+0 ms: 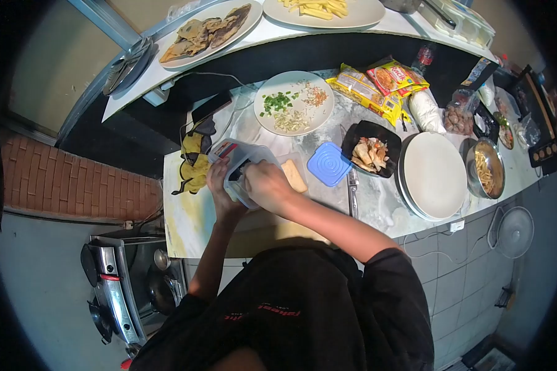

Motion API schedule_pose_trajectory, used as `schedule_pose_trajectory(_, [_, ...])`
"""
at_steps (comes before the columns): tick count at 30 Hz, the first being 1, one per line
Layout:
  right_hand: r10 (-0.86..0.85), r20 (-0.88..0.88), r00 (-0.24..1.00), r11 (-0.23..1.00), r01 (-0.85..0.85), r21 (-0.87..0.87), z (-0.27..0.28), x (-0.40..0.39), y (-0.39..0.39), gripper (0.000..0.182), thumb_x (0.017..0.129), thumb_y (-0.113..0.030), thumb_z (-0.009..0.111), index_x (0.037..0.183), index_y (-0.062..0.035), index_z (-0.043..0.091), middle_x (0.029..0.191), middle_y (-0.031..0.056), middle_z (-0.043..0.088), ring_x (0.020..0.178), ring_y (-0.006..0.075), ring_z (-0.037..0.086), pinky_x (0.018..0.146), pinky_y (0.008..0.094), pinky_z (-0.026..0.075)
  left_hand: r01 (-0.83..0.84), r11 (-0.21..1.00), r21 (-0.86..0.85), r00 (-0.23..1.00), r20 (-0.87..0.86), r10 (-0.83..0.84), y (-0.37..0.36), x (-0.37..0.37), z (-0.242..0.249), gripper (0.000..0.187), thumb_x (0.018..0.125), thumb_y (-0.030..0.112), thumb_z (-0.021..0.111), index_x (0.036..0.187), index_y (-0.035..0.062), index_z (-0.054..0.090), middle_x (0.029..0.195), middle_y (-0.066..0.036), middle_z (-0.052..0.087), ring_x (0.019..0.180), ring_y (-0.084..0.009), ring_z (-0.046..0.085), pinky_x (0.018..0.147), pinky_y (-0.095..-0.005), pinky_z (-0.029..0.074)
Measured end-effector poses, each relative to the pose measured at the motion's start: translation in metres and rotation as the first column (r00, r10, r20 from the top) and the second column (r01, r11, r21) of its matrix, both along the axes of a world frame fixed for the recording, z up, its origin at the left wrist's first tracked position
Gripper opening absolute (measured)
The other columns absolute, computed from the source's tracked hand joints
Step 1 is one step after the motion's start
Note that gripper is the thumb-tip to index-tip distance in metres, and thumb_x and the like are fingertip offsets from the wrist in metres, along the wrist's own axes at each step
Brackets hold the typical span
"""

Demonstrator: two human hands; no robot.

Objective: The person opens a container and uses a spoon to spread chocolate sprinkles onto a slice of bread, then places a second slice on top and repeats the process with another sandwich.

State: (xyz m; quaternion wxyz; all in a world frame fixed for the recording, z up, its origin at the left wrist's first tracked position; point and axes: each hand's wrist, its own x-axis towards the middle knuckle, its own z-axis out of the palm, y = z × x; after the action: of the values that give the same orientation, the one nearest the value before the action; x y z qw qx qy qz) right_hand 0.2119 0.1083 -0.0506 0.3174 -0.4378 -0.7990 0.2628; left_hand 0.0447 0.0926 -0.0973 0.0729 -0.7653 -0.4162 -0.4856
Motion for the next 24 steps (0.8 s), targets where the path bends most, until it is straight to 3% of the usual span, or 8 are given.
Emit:
schedule_pose_trajectory(4, [-0.084,-0.19,0.978,0.981,0.048,-0.188,0.003,0.009,-0.001,0.015,0.087,-0.001,0.056,0.09,0.0043,0.07,0.081,0.0232,0.071,0.069,0.0362,0.07,0.066,0.043,0.054,0.036,0.995,-0.091,0.999,-0.009,-0.037,-0.003,-0.003,0.002,0.105,0.058,0.021,0.093,0.145,0.0096,0.035,0.146,-0.016,0.05,0.136,-0.0404,0.042,0.116,-0.0562,0.029])
schedule_pose_trajectory(6, [-0.186,-0.2,0.962,0.905,0.088,-0.417,0.01,0.018,-0.004,0.017,0.09,-0.002,0.056,0.094,0.0047,0.071,0.075,0.0197,0.068,0.064,0.0281,0.069,0.064,0.039,0.053,0.021,0.995,-0.096,1.0,-0.014,-0.022,0.0,-0.004,0.002,0.106,0.058,0.022,0.094,0.145,0.0095,0.035,0.146,-0.015,0.049,0.137,-0.0405,0.042,0.116,-0.056,0.029])
schedule_pose_trajectory(12, [-0.231,-0.217,0.949,0.9,0.123,-0.418,0.016,0.041,-0.021,0.016,0.092,-0.004,0.057,0.094,0.0034,0.071,0.068,0.0109,0.064,0.057,0.0156,0.055,0.058,0.0314,0.046,-0.012,0.991,-0.132,1.0,-0.003,0.012,0.006,-0.011,0.004,0.111,0.057,0.023,0.095,0.148,0.0081,0.034,0.148,-0.016,0.047,0.138,-0.0406,0.04,0.116,-0.0548,0.03])
schedule_pose_trajectory(15, [-0.291,-0.268,0.918,0.876,0.144,-0.46,0.014,0.05,-0.025,0.015,0.094,-0.007,0.058,0.093,0.0022,0.071,0.067,0.0069,0.061,0.057,0.011,0.048,0.056,0.0293,0.042,-0.062,0.988,-0.142,0.997,-0.058,0.054,0.006,-0.01,0.015,0.112,0.059,0.022,0.098,0.147,0.0045,0.03,0.145,-0.021,0.044,0.134,-0.0407,0.043,0.114,-0.0509,0.034])
schedule_pose_trajectory(16, [-0.29,-0.268,0.919,0.876,0.142,-0.46,0.012,0.053,-0.025,0.015,0.094,-0.007,0.058,0.093,0.0022,0.071,0.067,0.0069,0.061,0.057,0.011,0.048,0.056,0.0293,0.042,-0.068,0.986,-0.153,0.997,-0.055,0.061,0.006,-0.01,0.016,0.113,0.059,0.022,0.098,0.147,0.0044,0.029,0.145,-0.02,0.044,0.134,-0.0404,0.043,0.114,-0.0508,0.034])
schedule_pose_trajectory(18, [-0.302,-0.285,0.91,0.892,0.164,-0.422,0.001,0.059,-0.026,0.018,0.097,-0.011,0.058,0.092,0.0017,0.069,0.065,0.0148,0.061,0.056,0.0193,0.056,0.057,0.0356,0.044,-0.075,0.983,-0.167,0.996,-0.051,0.067,0.005,-0.01,0.015,0.113,0.06,0.023,0.098,0.147,0.0042,0.029,0.145,-0.02,0.044,0.134,-0.0401,0.043,0.114,-0.0507,0.034])
schedule_pose_trajectory(22, [-0.319,-0.305,0.897,0.889,0.172,-0.424,-0.011,0.063,-0.027,0.017,0.098,-0.012,0.058,0.094,0.0009,0.07,0.064,0.0133,0.06,0.055,0.0173,0.053,0.056,0.0351,0.042,-0.039,0.985,-0.169,0.999,-0.011,0.038,0.008,-0.012,0.007,0.113,0.06,0.025,0.097,0.148,0.0049,0.031,0.147,-0.019,0.045,0.136,-0.0399,0.041,0.115,-0.0515,0.032])
schedule_pose_trajectory(24, [-0.32,-0.29,0.902,0.903,0.199,-0.38,-0.006,0.065,-0.03,0.017,0.098,-0.012,0.058,0.093,0.0014,0.068,0.065,0.0168,0.06,0.053,0.0239,0.054,0.055,0.0372,0.042,-0.024,0.982,-0.188,0.999,0.027,0.03,0.007,-0.012,0.004,0.112,0.059,0.027,0.096,0.149,0.0057,0.033,0.148,-0.018,0.046,0.138,-0.0403,0.039,0.116,-0.0526,0.031])
